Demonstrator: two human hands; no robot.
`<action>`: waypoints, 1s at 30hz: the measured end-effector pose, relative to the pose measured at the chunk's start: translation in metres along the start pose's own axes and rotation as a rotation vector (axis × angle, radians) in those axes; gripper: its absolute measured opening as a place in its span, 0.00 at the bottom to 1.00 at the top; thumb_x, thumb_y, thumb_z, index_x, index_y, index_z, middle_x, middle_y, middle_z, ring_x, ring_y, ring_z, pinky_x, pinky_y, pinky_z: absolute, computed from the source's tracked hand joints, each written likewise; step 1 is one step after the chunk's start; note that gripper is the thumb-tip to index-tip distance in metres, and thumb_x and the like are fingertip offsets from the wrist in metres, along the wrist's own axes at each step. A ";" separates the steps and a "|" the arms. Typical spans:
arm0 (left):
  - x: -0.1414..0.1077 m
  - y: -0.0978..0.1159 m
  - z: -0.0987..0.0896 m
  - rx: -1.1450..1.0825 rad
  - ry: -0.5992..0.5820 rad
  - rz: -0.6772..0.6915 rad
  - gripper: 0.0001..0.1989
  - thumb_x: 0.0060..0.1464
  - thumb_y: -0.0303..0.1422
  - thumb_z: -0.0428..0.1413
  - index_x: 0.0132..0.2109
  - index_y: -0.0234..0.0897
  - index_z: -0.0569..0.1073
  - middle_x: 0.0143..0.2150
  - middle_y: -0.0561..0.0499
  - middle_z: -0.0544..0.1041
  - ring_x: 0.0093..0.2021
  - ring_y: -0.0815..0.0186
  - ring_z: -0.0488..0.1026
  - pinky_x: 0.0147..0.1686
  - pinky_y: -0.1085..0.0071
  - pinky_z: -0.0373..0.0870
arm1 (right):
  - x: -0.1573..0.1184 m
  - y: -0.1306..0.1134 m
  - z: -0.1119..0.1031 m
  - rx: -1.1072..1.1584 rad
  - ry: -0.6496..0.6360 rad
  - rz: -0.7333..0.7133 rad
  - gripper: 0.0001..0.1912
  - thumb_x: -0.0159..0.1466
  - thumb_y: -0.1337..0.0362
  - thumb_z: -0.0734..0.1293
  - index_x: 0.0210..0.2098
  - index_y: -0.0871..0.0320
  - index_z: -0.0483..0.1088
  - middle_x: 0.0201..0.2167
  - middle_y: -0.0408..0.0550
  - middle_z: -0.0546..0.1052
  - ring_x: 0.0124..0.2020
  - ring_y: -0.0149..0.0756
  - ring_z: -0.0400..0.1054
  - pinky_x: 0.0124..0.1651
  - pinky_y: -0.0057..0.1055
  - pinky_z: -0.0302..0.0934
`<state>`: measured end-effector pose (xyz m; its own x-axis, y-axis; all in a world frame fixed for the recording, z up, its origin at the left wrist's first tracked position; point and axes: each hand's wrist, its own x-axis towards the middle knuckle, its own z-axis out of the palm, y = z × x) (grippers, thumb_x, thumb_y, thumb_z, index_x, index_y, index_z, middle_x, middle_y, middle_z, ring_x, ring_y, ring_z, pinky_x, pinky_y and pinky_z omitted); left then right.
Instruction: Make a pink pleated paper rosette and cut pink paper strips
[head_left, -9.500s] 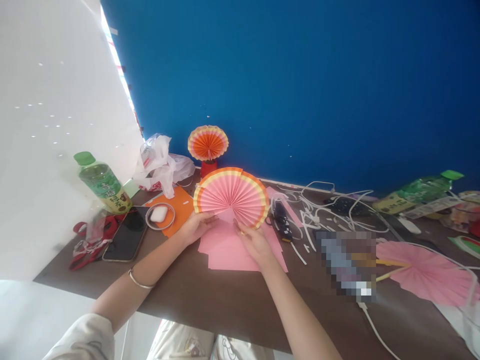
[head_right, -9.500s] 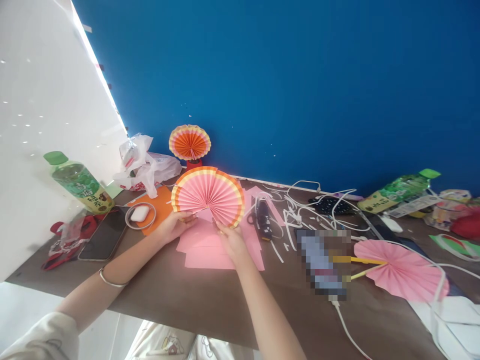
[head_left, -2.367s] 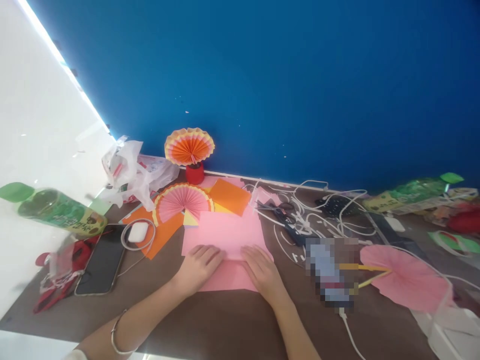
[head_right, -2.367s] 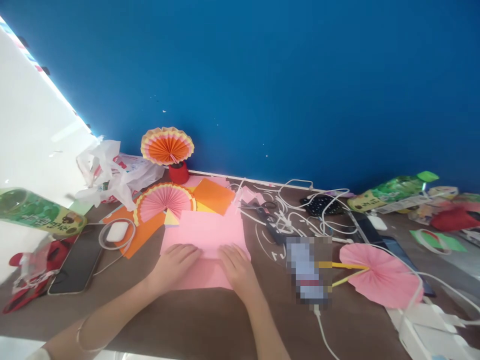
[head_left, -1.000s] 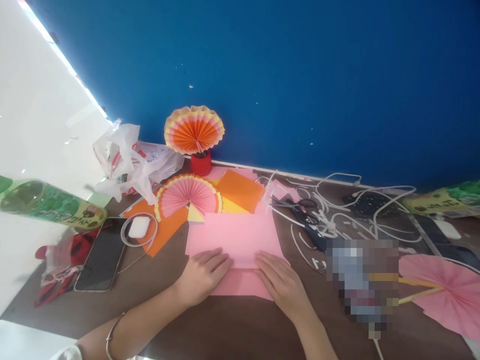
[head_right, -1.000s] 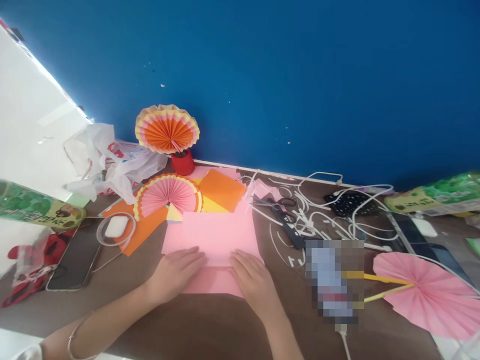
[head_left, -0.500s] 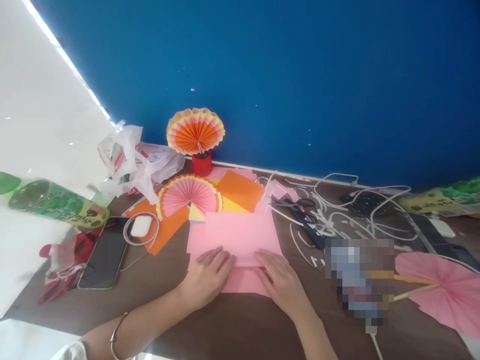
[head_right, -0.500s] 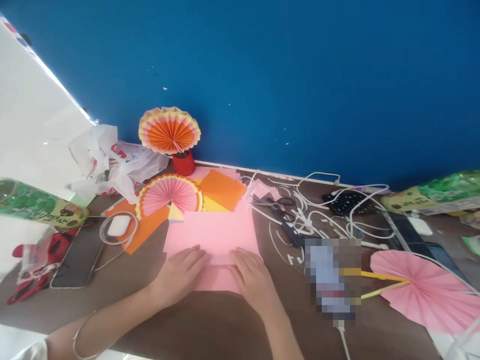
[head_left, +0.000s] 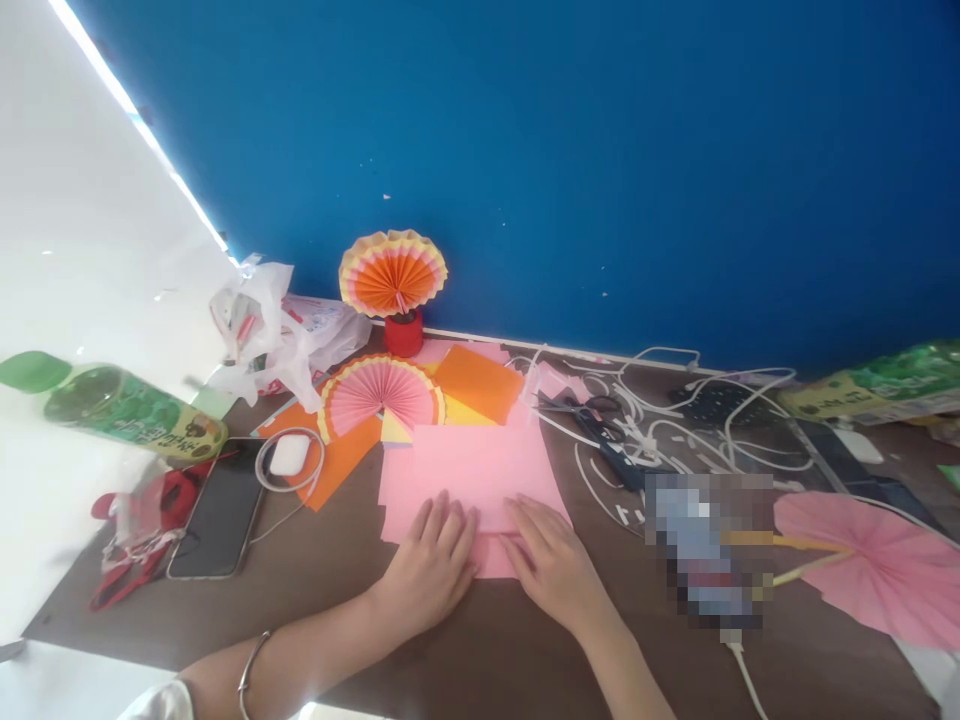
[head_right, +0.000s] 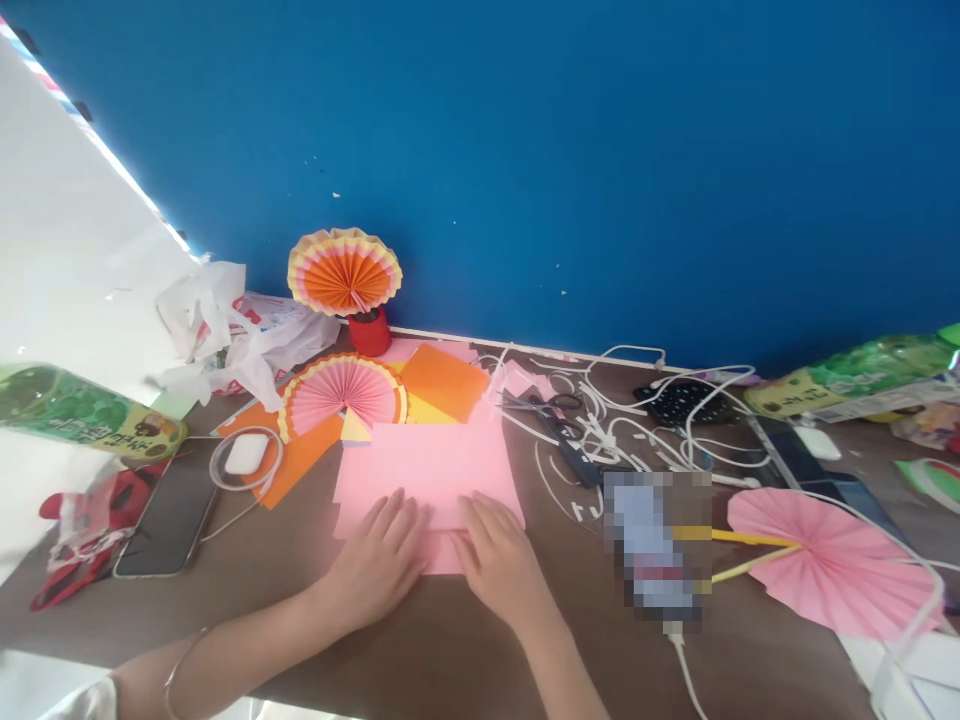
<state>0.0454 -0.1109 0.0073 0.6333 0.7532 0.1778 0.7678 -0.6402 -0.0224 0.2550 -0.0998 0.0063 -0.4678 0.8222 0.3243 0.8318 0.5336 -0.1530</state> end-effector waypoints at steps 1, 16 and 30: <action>0.000 0.000 0.000 0.004 -0.001 0.004 0.25 0.59 0.36 0.40 0.61 0.28 0.55 0.56 0.38 0.65 0.59 0.50 0.57 0.55 0.55 0.52 | 0.000 -0.001 0.000 -0.006 0.020 -0.003 0.17 0.61 0.65 0.60 0.49 0.62 0.67 0.45 0.56 0.74 0.48 0.43 0.67 0.50 0.41 0.63; -0.004 -0.001 0.006 -0.036 0.030 0.009 0.27 0.60 0.37 0.39 0.62 0.24 0.51 0.59 0.30 0.59 0.59 0.49 0.57 0.56 0.52 0.48 | 0.003 0.001 0.007 0.012 0.116 -0.010 0.16 0.61 0.66 0.59 0.47 0.62 0.68 0.42 0.55 0.75 0.44 0.42 0.69 0.48 0.40 0.65; -0.003 0.001 0.008 -0.049 0.048 -0.009 0.26 0.59 0.38 0.40 0.59 0.23 0.54 0.59 0.27 0.58 0.58 0.48 0.59 0.56 0.53 0.49 | 0.005 -0.001 0.010 0.004 0.147 -0.032 0.15 0.60 0.67 0.60 0.45 0.62 0.68 0.40 0.54 0.76 0.44 0.42 0.69 0.48 0.41 0.64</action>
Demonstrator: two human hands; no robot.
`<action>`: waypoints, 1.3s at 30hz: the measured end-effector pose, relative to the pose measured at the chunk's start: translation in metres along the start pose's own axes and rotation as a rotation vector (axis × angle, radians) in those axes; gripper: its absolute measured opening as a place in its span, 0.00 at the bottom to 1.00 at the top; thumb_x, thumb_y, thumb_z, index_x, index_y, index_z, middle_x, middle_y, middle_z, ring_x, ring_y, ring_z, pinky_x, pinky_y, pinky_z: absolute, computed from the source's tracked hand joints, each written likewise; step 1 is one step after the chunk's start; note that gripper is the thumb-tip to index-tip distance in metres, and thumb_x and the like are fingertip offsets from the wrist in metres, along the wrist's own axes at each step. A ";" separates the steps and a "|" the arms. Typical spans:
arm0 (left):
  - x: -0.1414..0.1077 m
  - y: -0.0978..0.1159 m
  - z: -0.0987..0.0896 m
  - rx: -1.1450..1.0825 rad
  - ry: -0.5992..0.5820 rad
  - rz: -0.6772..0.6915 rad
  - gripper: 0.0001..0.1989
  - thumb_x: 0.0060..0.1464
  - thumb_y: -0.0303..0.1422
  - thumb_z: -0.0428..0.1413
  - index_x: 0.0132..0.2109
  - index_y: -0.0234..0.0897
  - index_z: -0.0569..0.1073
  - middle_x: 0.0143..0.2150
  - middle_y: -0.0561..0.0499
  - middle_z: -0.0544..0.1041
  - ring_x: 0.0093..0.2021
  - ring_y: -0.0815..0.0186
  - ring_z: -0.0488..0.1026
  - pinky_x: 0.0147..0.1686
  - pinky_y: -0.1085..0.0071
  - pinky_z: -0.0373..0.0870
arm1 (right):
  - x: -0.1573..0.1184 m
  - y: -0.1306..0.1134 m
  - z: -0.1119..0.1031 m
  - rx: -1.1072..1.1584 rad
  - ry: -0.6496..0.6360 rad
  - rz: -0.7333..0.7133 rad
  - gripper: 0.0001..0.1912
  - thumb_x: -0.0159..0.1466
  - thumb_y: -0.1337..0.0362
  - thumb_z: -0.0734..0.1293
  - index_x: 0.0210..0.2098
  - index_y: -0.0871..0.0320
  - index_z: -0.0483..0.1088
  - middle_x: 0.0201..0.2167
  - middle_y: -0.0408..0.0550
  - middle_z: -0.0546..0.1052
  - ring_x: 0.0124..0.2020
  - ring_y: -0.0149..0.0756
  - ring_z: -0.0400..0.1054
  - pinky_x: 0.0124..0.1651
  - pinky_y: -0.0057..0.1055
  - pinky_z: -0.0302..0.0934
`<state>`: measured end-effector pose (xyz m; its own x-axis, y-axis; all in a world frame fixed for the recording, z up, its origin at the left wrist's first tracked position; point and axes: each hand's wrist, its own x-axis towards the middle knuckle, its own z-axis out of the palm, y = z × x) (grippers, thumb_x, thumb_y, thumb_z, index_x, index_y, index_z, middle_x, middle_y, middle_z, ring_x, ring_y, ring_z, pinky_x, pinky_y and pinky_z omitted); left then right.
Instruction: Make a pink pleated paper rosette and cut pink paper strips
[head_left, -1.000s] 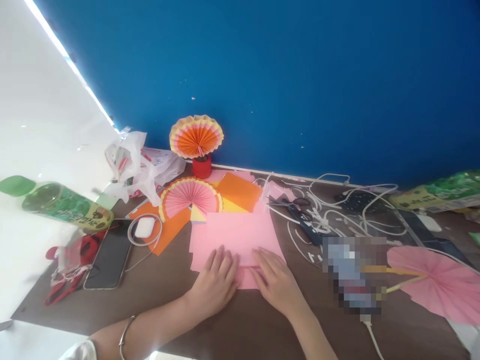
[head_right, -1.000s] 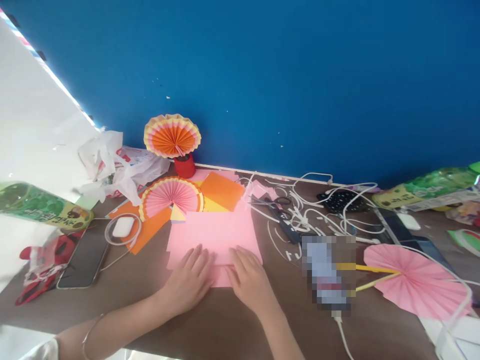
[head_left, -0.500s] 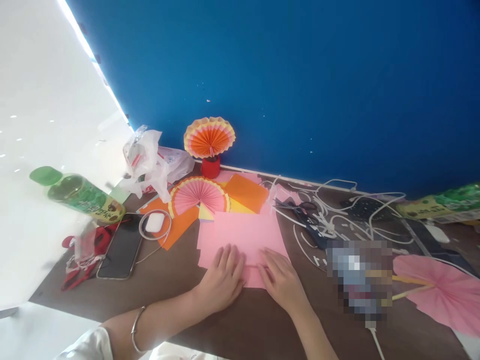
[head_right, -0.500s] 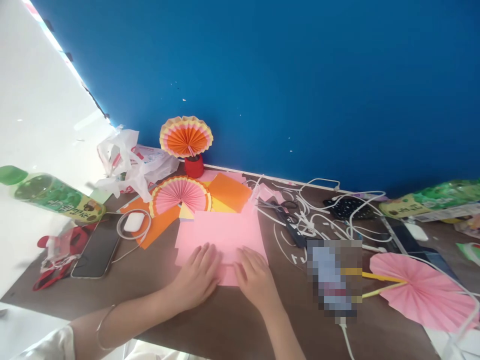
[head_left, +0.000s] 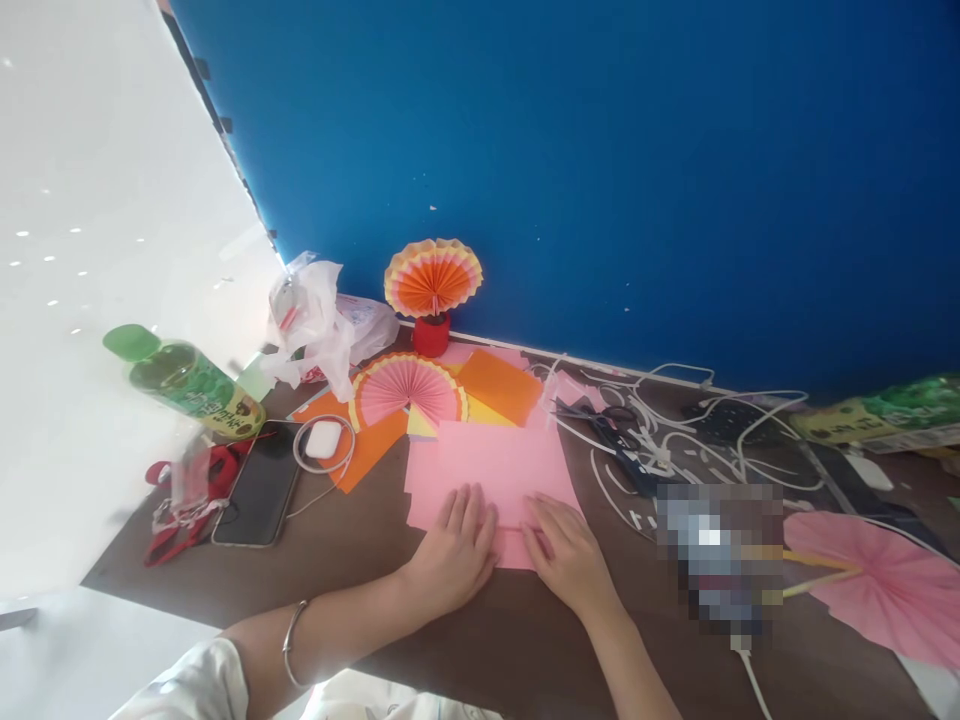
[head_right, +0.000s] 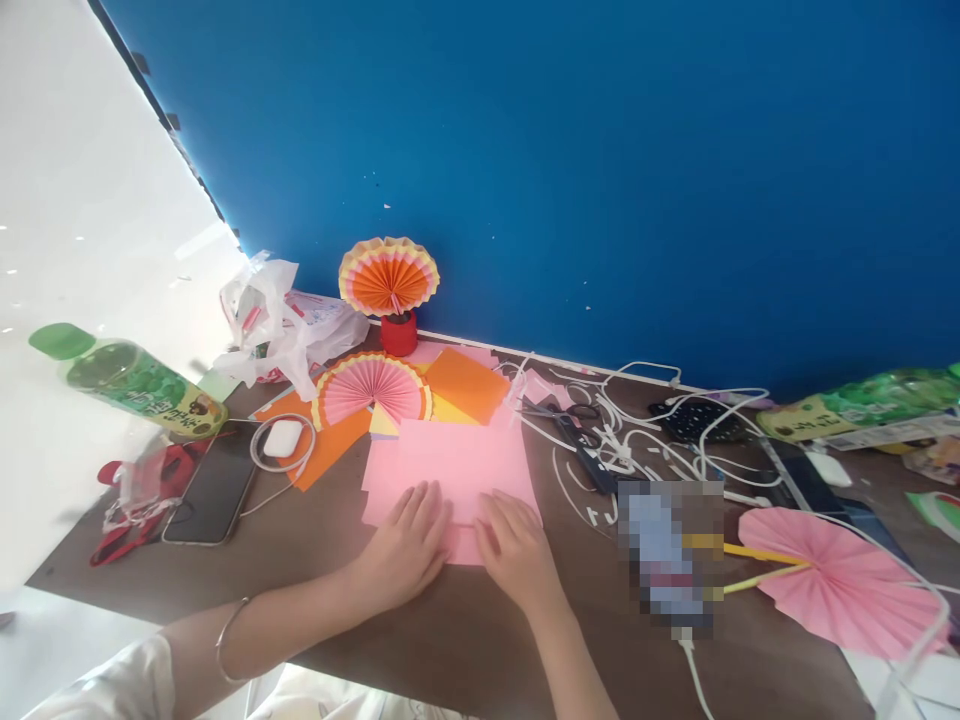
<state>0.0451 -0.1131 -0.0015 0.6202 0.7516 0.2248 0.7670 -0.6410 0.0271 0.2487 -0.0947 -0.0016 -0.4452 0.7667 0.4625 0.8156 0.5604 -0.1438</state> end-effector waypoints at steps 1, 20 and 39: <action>0.000 0.000 0.001 0.002 0.002 -0.003 0.26 0.59 0.38 0.40 0.59 0.23 0.55 0.59 0.27 0.58 0.58 0.48 0.59 0.56 0.53 0.49 | 0.000 0.000 0.000 -0.004 0.007 -0.007 0.15 0.60 0.67 0.61 0.45 0.61 0.68 0.40 0.54 0.76 0.44 0.42 0.69 0.48 0.41 0.64; 0.000 0.003 0.005 -0.004 0.041 -0.043 0.24 0.59 0.37 0.42 0.57 0.25 0.59 0.57 0.29 0.62 0.57 0.49 0.61 0.55 0.55 0.53 | 0.005 -0.002 0.000 0.006 0.010 -0.023 0.10 0.59 0.68 0.60 0.38 0.58 0.71 0.36 0.51 0.76 0.42 0.39 0.69 0.47 0.39 0.63; 0.002 -0.002 0.011 0.068 0.037 -0.031 0.20 0.53 0.20 0.45 0.54 0.29 0.61 0.54 0.33 0.66 0.55 0.55 0.65 0.51 0.57 0.62 | 0.006 -0.005 0.000 -0.011 0.027 -0.006 0.09 0.59 0.66 0.60 0.35 0.58 0.71 0.34 0.50 0.76 0.40 0.39 0.70 0.45 0.38 0.63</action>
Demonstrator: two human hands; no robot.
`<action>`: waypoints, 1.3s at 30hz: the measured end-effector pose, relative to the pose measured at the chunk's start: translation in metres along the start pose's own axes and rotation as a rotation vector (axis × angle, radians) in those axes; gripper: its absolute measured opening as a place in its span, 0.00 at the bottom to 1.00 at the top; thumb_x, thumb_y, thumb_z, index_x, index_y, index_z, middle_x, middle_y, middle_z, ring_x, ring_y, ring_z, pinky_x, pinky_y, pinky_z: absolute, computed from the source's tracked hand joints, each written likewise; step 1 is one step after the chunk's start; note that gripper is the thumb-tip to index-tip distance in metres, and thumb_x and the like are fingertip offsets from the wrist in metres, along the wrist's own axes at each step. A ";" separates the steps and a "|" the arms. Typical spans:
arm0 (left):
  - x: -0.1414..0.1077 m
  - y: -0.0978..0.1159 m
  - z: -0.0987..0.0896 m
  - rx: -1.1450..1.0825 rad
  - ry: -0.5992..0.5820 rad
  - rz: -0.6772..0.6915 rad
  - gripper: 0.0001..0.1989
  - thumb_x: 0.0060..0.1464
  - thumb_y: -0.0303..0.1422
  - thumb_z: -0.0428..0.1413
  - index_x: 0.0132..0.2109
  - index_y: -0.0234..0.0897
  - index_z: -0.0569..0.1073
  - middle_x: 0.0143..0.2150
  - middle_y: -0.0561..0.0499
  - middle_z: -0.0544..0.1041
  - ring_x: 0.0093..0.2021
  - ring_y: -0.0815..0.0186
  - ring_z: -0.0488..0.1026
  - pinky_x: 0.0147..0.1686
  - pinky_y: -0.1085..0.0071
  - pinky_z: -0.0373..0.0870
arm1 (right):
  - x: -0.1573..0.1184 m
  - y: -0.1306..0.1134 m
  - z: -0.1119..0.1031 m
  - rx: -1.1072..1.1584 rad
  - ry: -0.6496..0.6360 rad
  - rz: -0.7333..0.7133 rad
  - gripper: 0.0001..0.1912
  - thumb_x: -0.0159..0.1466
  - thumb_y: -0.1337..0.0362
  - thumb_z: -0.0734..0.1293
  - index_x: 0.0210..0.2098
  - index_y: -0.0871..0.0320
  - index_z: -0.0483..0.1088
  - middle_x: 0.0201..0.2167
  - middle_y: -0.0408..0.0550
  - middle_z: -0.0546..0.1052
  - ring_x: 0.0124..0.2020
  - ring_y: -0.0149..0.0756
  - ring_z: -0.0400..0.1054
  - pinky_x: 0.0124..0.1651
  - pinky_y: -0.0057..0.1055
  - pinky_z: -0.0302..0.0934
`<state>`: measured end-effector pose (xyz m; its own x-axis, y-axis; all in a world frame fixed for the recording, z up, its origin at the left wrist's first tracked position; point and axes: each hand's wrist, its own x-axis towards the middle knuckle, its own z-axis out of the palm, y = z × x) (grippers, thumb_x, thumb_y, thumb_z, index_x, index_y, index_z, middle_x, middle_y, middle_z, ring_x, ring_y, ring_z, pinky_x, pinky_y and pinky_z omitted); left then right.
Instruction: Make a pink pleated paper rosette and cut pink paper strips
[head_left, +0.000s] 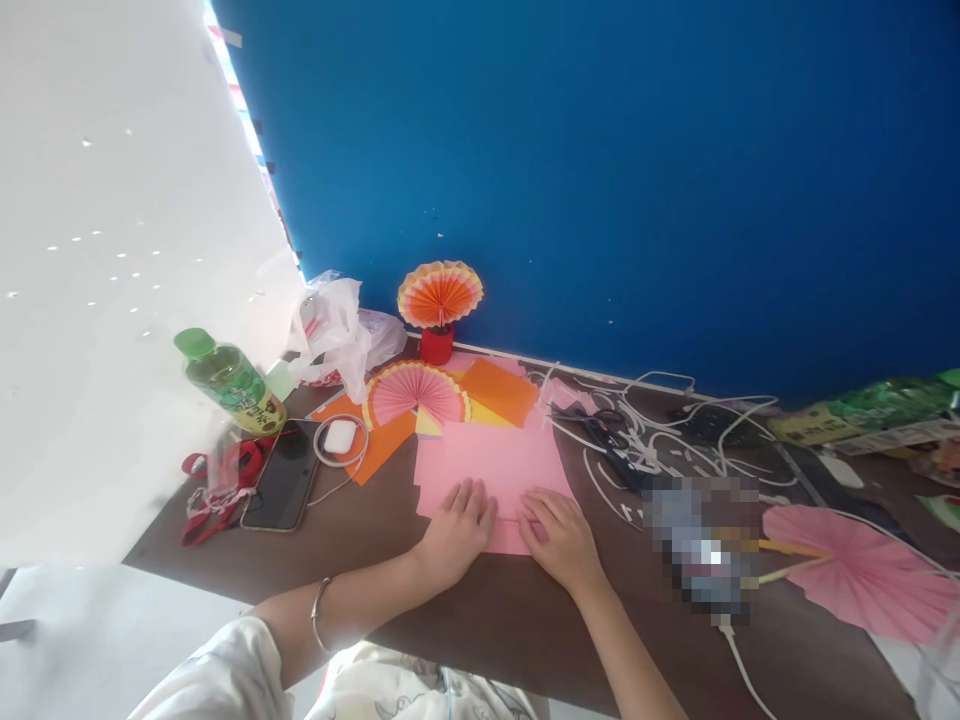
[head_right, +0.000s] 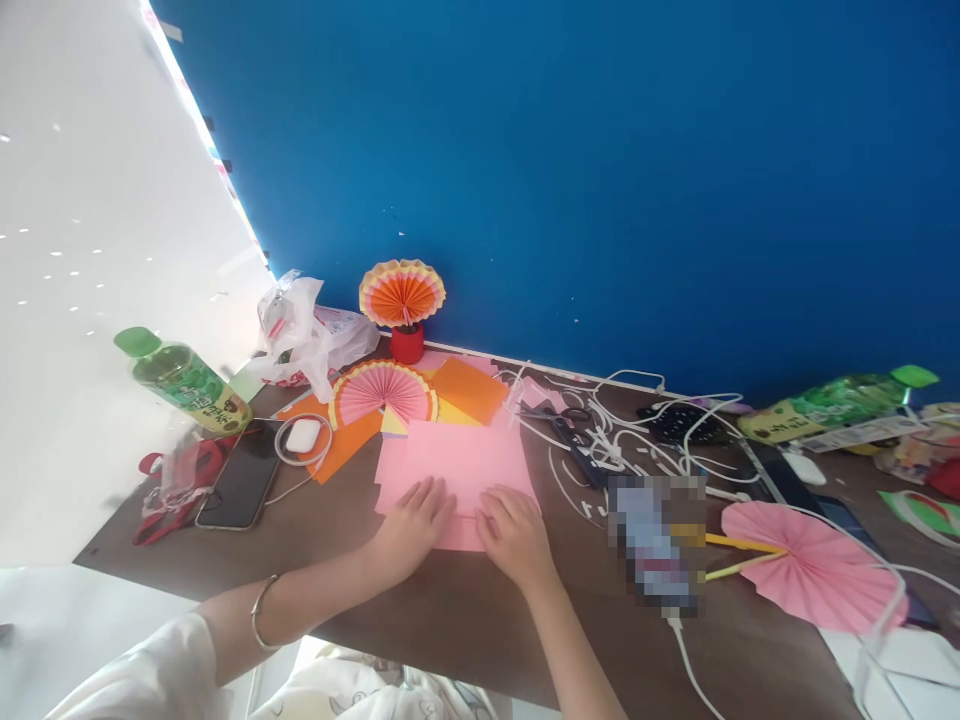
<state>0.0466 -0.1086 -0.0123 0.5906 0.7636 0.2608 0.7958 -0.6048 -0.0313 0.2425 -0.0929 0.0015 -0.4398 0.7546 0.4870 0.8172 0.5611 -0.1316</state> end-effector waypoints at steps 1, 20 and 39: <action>0.000 -0.001 0.000 0.002 0.003 0.000 0.20 0.53 0.19 0.45 0.54 0.29 0.62 0.54 0.33 0.67 0.55 0.55 0.65 0.51 0.57 0.63 | 0.000 -0.001 0.000 0.003 0.002 0.006 0.09 0.59 0.66 0.60 0.34 0.58 0.71 0.34 0.50 0.76 0.40 0.39 0.70 0.45 0.38 0.63; 0.001 0.007 0.003 0.113 -0.020 0.009 0.19 0.53 0.19 0.43 0.54 0.25 0.62 0.54 0.31 0.67 0.54 0.52 0.65 0.50 0.54 0.62 | 0.000 -0.005 -0.002 0.019 -0.019 0.054 0.08 0.59 0.66 0.60 0.33 0.59 0.71 0.33 0.50 0.75 0.38 0.37 0.68 0.44 0.34 0.60; -0.021 0.009 -0.005 -0.172 -0.065 -0.003 0.39 0.55 0.52 0.37 0.64 0.25 0.42 0.65 0.31 0.41 0.64 0.45 0.37 0.59 0.50 0.39 | 0.000 -0.007 -0.004 -0.010 -0.078 0.060 0.08 0.59 0.66 0.58 0.33 0.59 0.69 0.32 0.49 0.73 0.36 0.37 0.66 0.43 0.33 0.57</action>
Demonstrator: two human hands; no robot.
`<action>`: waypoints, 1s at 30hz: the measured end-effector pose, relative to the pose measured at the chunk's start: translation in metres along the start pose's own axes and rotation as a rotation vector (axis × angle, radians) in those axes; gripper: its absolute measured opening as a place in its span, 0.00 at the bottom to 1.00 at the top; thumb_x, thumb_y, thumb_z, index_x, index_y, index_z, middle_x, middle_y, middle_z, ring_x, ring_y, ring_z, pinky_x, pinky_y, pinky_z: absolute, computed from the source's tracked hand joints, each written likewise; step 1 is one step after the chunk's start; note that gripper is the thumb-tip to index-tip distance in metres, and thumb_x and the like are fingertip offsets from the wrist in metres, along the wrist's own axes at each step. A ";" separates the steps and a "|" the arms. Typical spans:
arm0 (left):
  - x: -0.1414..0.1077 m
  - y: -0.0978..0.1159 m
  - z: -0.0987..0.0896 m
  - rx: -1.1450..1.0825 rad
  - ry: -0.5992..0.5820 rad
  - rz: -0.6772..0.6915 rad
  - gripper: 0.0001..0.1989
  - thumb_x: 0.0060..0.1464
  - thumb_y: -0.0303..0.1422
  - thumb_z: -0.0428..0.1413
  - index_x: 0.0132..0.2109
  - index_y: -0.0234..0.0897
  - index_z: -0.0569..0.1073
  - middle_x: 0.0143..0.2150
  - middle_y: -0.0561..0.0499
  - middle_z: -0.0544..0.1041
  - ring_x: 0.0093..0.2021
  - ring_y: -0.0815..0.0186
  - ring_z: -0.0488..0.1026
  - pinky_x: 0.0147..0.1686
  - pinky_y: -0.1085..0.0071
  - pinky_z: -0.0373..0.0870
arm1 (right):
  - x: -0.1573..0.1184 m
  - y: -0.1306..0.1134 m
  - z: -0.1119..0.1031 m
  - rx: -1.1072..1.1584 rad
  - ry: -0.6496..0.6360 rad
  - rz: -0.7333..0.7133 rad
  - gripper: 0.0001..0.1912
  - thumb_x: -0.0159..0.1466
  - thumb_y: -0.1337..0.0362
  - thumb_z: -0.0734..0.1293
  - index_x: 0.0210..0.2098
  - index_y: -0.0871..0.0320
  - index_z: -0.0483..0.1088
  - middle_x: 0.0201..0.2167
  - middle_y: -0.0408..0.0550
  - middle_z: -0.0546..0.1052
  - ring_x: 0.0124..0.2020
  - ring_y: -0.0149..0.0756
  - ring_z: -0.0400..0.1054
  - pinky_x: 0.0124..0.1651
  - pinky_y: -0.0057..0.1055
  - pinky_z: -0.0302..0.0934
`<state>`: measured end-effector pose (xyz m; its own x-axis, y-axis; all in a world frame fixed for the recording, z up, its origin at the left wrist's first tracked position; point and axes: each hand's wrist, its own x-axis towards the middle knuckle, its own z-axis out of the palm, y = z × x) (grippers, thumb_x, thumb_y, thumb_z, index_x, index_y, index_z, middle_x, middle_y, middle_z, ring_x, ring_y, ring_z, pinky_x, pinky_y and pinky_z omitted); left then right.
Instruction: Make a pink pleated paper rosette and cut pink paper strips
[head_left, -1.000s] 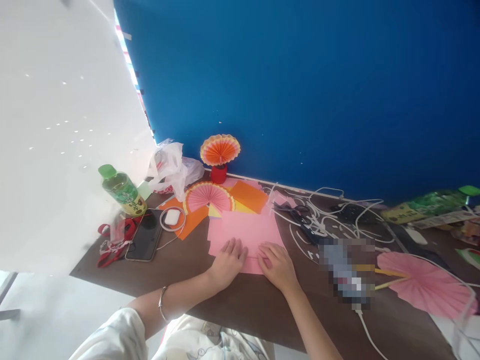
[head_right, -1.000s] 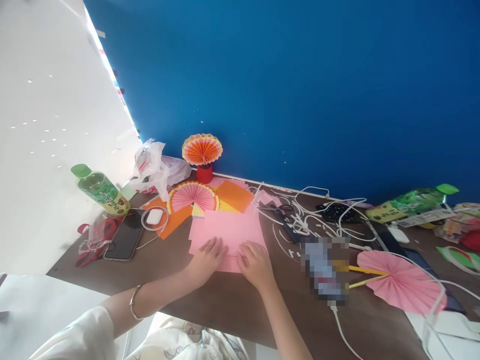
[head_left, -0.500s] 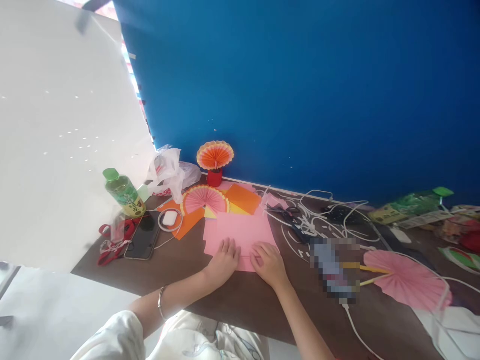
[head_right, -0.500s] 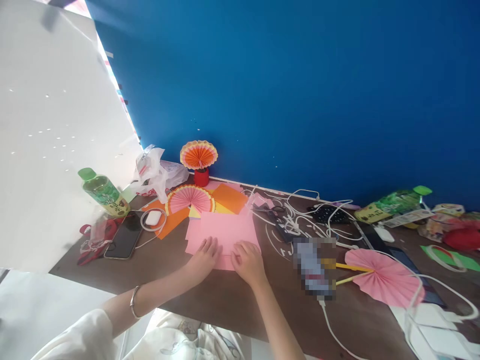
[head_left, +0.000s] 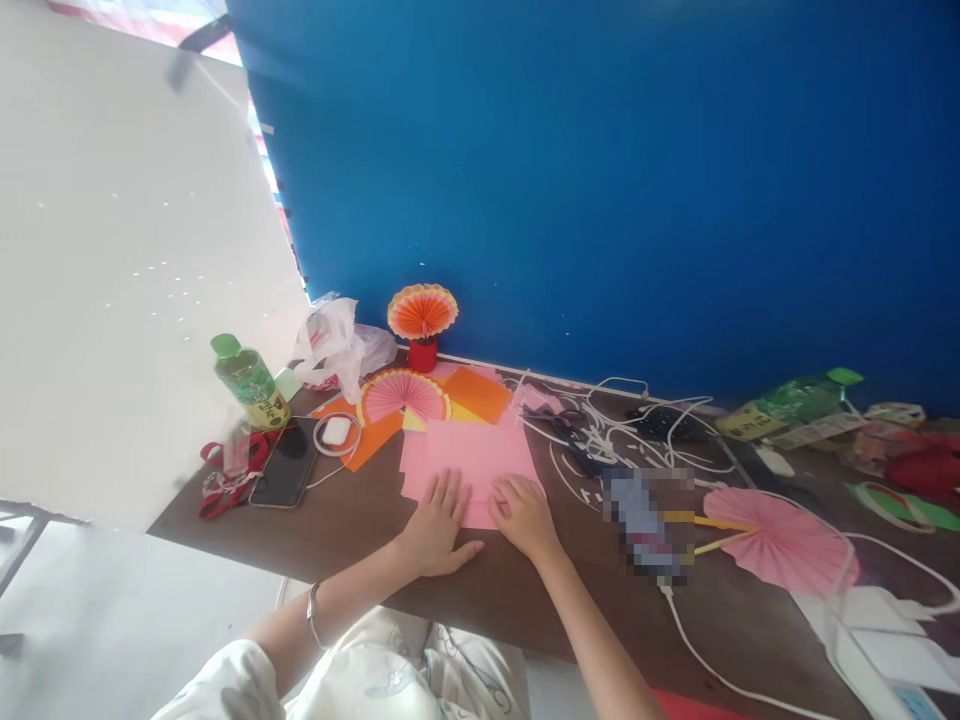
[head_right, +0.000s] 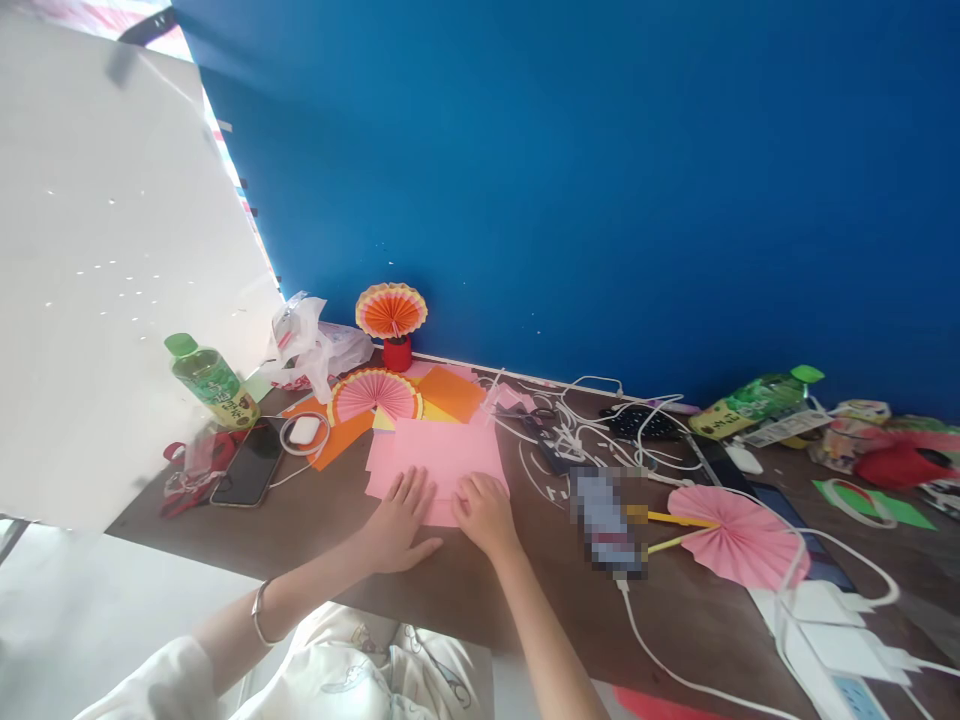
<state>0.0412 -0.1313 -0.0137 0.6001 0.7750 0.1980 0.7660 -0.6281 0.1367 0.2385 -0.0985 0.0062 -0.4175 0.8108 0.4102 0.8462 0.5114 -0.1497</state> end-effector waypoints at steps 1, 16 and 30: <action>0.000 0.000 0.000 -0.007 -0.005 -0.003 0.40 0.55 0.53 0.36 0.64 0.26 0.42 0.65 0.32 0.40 0.64 0.44 0.36 0.59 0.50 0.38 | 0.000 -0.002 0.000 -0.008 -0.014 0.006 0.09 0.59 0.67 0.58 0.33 0.59 0.69 0.32 0.50 0.73 0.36 0.38 0.66 0.43 0.34 0.58; -0.001 -0.001 -0.004 -0.049 -0.009 0.023 0.45 0.51 0.57 0.38 0.64 0.26 0.42 0.65 0.31 0.41 0.65 0.44 0.32 0.59 0.48 0.37 | -0.031 -0.034 0.007 0.006 -0.232 -0.065 0.28 0.66 0.58 0.51 0.63 0.60 0.44 0.61 0.52 0.57 0.62 0.38 0.48 0.61 0.43 0.45; -0.003 -0.008 -0.015 -0.121 -0.049 0.039 0.33 0.57 0.49 0.39 0.64 0.37 0.48 0.66 0.38 0.38 0.65 0.47 0.34 0.59 0.49 0.44 | -0.067 0.016 -0.021 -0.130 -0.238 0.148 0.26 0.66 0.59 0.49 0.62 0.55 0.48 0.59 0.47 0.60 0.61 0.39 0.51 0.62 0.49 0.40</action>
<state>0.0303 -0.1294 -0.0003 0.6416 0.7506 0.1580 0.7103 -0.6591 0.2469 0.2868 -0.1504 -0.0050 -0.3395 0.9255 0.1677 0.9324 0.3547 -0.0699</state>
